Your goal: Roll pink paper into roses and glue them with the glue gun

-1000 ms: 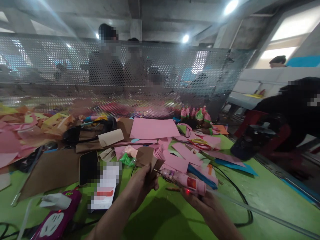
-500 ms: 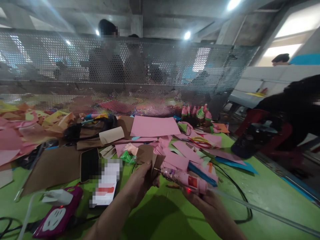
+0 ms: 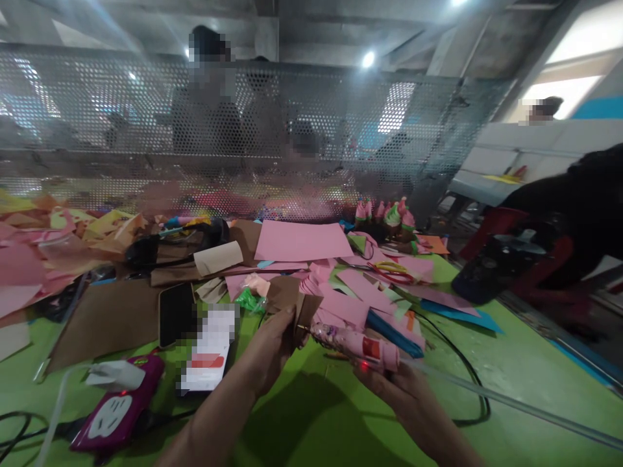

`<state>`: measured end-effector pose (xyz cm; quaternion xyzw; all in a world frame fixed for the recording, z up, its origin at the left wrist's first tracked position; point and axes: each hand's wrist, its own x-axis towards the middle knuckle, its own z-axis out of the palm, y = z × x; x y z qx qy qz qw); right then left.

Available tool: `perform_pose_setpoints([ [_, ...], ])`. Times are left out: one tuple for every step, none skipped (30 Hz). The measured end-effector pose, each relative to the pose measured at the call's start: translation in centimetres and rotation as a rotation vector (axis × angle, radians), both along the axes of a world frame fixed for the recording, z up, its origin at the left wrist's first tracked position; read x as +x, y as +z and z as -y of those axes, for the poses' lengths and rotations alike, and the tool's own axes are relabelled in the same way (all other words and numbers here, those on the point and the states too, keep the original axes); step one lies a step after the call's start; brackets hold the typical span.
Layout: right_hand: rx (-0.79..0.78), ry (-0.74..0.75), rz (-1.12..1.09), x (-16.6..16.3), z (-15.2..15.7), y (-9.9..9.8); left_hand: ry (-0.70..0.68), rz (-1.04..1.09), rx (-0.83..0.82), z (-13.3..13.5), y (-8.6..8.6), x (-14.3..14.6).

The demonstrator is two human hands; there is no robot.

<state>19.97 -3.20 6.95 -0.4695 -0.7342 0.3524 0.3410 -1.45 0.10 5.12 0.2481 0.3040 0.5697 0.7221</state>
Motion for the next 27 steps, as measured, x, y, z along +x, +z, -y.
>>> perform_pose_setpoints([
  [-0.005, 0.0, 0.006, 0.0, 0.02, -0.06, 0.001, 0.001, -0.004, -0.03, 0.01, -0.01],
  [-0.007, -0.001, 0.011, 0.02, 0.03, -0.12, -0.001, 0.001, -0.009, -0.06, 0.01, -0.02],
  [-0.007, 0.0, 0.012, 0.05, 0.05, -0.18, -0.004, 0.003, -0.014, -0.09, -0.02, -0.02],
  [-0.004, 0.002, 0.011, 0.09, 0.07, -0.24, -0.004, 0.008, -0.017, -0.12, -0.06, -0.01],
  [-0.002, 0.004, 0.011, 0.14, 0.09, -0.29, -0.004, 0.015, -0.019, -0.15, -0.13, 0.0],
  [-0.001, 0.005, 0.009, 0.2, 0.11, -0.33, -0.005, 0.023, -0.018, -0.19, -0.22, 0.01],
  [0.001, 0.003, 0.004, 0.25, 0.13, -0.36, -0.008, 0.031, -0.015, -0.24, -0.32, 0.02],
  [0.0, 0.003, -0.001, 0.3, 0.13, -0.37, -0.009, 0.039, -0.008, -0.28, -0.42, 0.01],
  [-0.002, 0.0, -0.004, 0.33, 0.14, -0.35, -0.017, 0.044, 0.001, -0.33, -0.52, 0.0],
  [-0.003, -0.002, -0.006, 0.34, 0.14, -0.31, -0.026, 0.045, 0.009, -0.37, -0.59, -0.02],
  [-0.003, -0.005, -0.007, 0.32, 0.13, -0.24, -0.034, 0.044, 0.014, -0.4, -0.63, -0.05],
  [-0.001, -0.007, -0.007, 0.28, 0.13, -0.16, -0.038, 0.038, 0.018, -0.43, -0.64, -0.08],
  [0.002, -0.007, -0.004, 0.23, 0.13, -0.06, -0.04, 0.03, 0.018, -0.45, -0.63, -0.1],
  [0.005, -0.007, -0.001, 0.18, 0.14, 0.04, -0.042, 0.019, 0.015, -0.47, -0.61, -0.12],
  [0.006, -0.004, 0.0, 0.14, 0.16, 0.12, -0.045, 0.009, 0.01, -0.48, -0.57, -0.12],
  [0.004, 0.001, 0.002, 0.12, 0.2, 0.19, -0.045, 0.0, 0.006, -0.5, -0.54, -0.11],
  [-0.001, 0.009, 0.005, 0.13, 0.24, 0.24, -0.044, -0.004, 0.001, -0.52, -0.51, -0.09],
  [-0.009, 0.02, 0.012, 0.15, 0.28, 0.26, -0.04, -0.003, -0.002, -0.53, -0.5, -0.05],
  [-0.015, 0.028, 0.019, 0.19, 0.33, 0.27, -0.035, 0.003, -0.003, -0.54, -0.51, -0.02],
  [-0.019, 0.034, 0.027, 0.23, 0.36, 0.26, -0.032, 0.01, -0.002, -0.53, -0.52, 0.0],
  [-0.018, 0.034, 0.035, 0.27, 0.38, 0.24, -0.028, 0.017, 0.001, -0.51, -0.54, 0.01],
  [-0.015, 0.025, 0.039, 0.3, 0.38, 0.21, -0.029, 0.024, 0.011, -0.45, -0.56, 0.01],
  [-0.012, 0.013, 0.039, 0.31, 0.36, 0.18, -0.033, 0.027, 0.024, -0.38, -0.58, -0.01],
  [-0.008, -0.001, 0.032, 0.3, 0.32, 0.15, -0.039, 0.029, 0.037, -0.29, -0.58, -0.05],
  [-0.001, -0.013, 0.022, 0.26, 0.26, 0.14, -0.043, 0.033, 0.047, -0.19, -0.57, -0.09],
  [0.005, -0.018, 0.011, 0.21, 0.18, 0.14, -0.045, 0.039, 0.054, -0.09, -0.55, -0.14],
  [0.011, -0.017, 0.001, 0.15, 0.1, 0.16, -0.047, 0.043, 0.056, 0.0, -0.53, -0.18],
])
